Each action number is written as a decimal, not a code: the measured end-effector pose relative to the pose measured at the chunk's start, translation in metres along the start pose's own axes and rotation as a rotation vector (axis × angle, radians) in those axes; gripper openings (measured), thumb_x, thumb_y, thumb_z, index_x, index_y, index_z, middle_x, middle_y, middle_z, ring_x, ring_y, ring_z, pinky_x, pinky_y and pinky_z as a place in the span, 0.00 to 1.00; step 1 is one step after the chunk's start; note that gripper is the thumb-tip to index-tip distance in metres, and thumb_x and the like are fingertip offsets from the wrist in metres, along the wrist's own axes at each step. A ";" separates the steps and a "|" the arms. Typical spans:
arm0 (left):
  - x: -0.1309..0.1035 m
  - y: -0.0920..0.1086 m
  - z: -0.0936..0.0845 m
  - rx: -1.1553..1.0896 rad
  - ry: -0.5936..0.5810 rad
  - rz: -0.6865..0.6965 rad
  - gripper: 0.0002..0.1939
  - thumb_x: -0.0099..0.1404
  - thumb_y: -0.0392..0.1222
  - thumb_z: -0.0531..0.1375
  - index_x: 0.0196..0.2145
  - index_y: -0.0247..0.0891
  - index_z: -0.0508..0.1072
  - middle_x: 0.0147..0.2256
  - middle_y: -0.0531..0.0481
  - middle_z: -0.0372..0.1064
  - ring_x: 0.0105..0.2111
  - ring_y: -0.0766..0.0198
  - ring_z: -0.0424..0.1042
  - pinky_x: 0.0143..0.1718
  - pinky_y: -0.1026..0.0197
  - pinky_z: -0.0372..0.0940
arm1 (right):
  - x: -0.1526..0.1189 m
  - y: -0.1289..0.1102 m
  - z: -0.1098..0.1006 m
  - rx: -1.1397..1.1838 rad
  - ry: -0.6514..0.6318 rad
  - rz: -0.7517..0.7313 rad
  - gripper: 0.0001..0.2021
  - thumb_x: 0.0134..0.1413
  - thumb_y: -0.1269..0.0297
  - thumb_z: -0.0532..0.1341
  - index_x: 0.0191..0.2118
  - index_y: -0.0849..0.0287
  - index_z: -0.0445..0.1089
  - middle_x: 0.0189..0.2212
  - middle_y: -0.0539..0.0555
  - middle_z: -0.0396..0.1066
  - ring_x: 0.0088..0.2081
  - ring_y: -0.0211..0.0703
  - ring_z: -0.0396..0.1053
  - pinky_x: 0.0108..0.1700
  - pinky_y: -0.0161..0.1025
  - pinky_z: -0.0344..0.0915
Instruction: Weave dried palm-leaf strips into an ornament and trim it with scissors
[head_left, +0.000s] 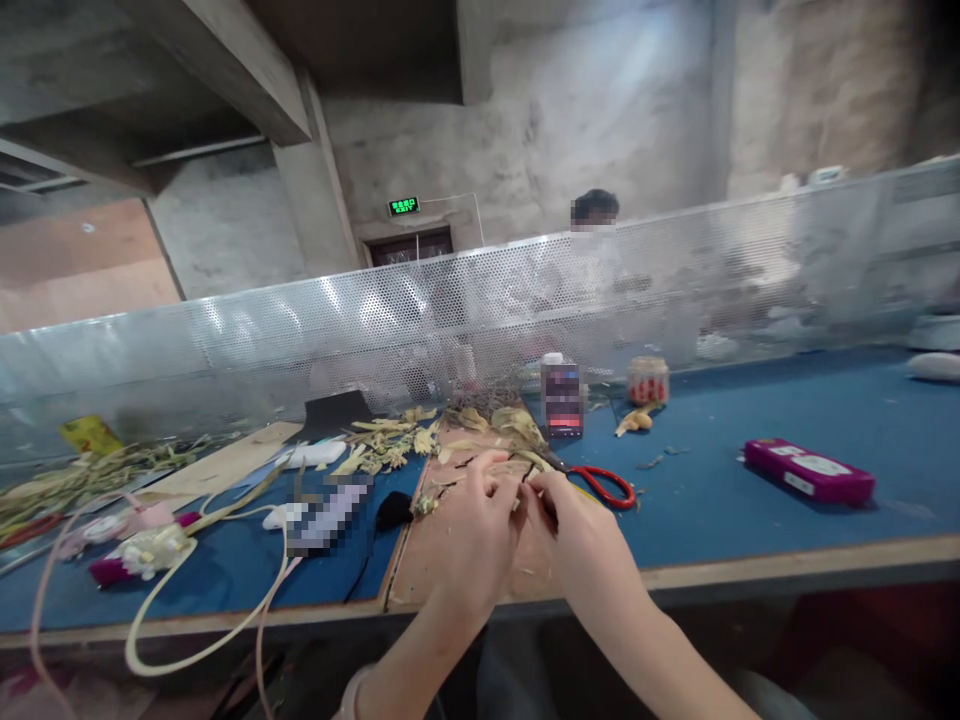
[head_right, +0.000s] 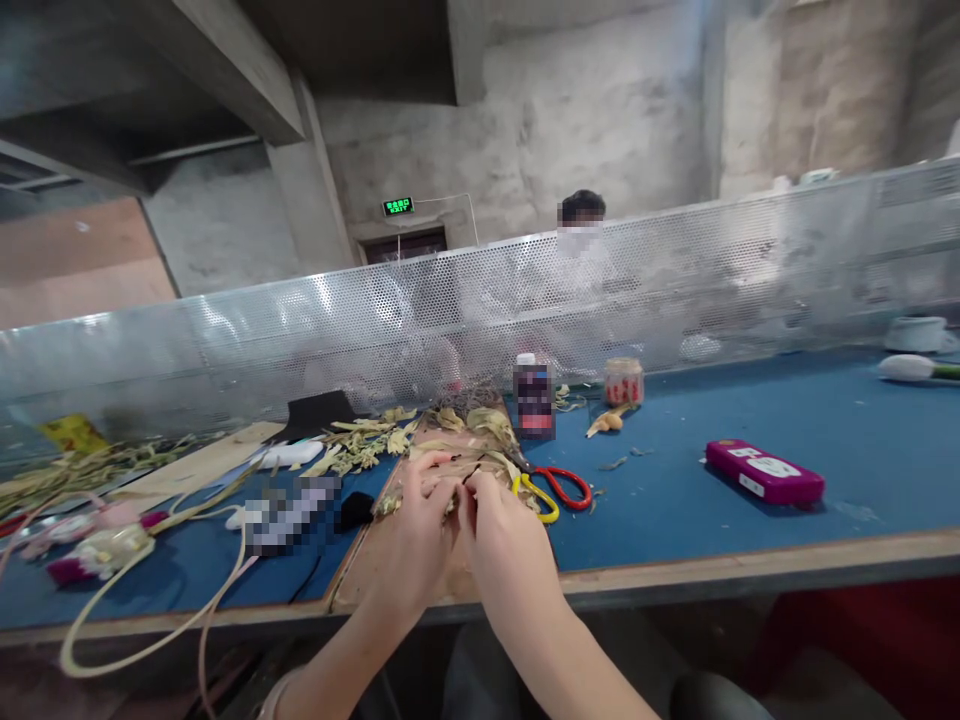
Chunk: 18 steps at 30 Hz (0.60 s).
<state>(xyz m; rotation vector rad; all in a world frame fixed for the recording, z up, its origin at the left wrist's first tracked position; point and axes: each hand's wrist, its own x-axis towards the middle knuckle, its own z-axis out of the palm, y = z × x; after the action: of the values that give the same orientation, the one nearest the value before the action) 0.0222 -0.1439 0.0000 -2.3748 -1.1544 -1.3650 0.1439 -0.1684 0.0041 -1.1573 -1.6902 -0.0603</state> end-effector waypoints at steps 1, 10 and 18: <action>0.000 -0.001 -0.001 0.033 0.010 0.028 0.08 0.62 0.32 0.50 0.35 0.38 0.68 0.52 0.42 0.55 0.45 0.59 0.65 0.44 0.52 0.65 | -0.001 0.000 0.000 -0.002 -0.006 -0.018 0.08 0.57 0.66 0.49 0.31 0.59 0.63 0.23 0.53 0.68 0.25 0.42 0.68 0.26 0.33 0.59; -0.001 -0.005 -0.002 0.036 -0.029 0.201 0.18 0.64 0.34 0.49 0.52 0.39 0.61 0.50 0.44 0.64 0.51 0.61 0.63 0.51 0.54 0.62 | -0.002 0.003 -0.009 0.158 -0.101 -0.061 0.08 0.58 0.69 0.48 0.36 0.57 0.63 0.32 0.54 0.70 0.34 0.44 0.68 0.34 0.37 0.63; 0.002 0.005 -0.005 0.044 0.012 0.193 0.13 0.63 0.33 0.51 0.45 0.38 0.66 0.47 0.45 0.65 0.49 0.62 0.65 0.50 0.57 0.63 | -0.003 0.000 -0.022 0.245 -0.104 -0.022 0.09 0.58 0.69 0.47 0.43 0.56 0.59 0.35 0.54 0.70 0.35 0.41 0.69 0.35 0.35 0.64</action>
<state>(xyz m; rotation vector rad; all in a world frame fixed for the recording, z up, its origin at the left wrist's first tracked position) 0.0236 -0.1486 0.0057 -2.3730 -0.9142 -1.2753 0.1596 -0.1816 0.0119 -0.9719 -1.7464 0.1913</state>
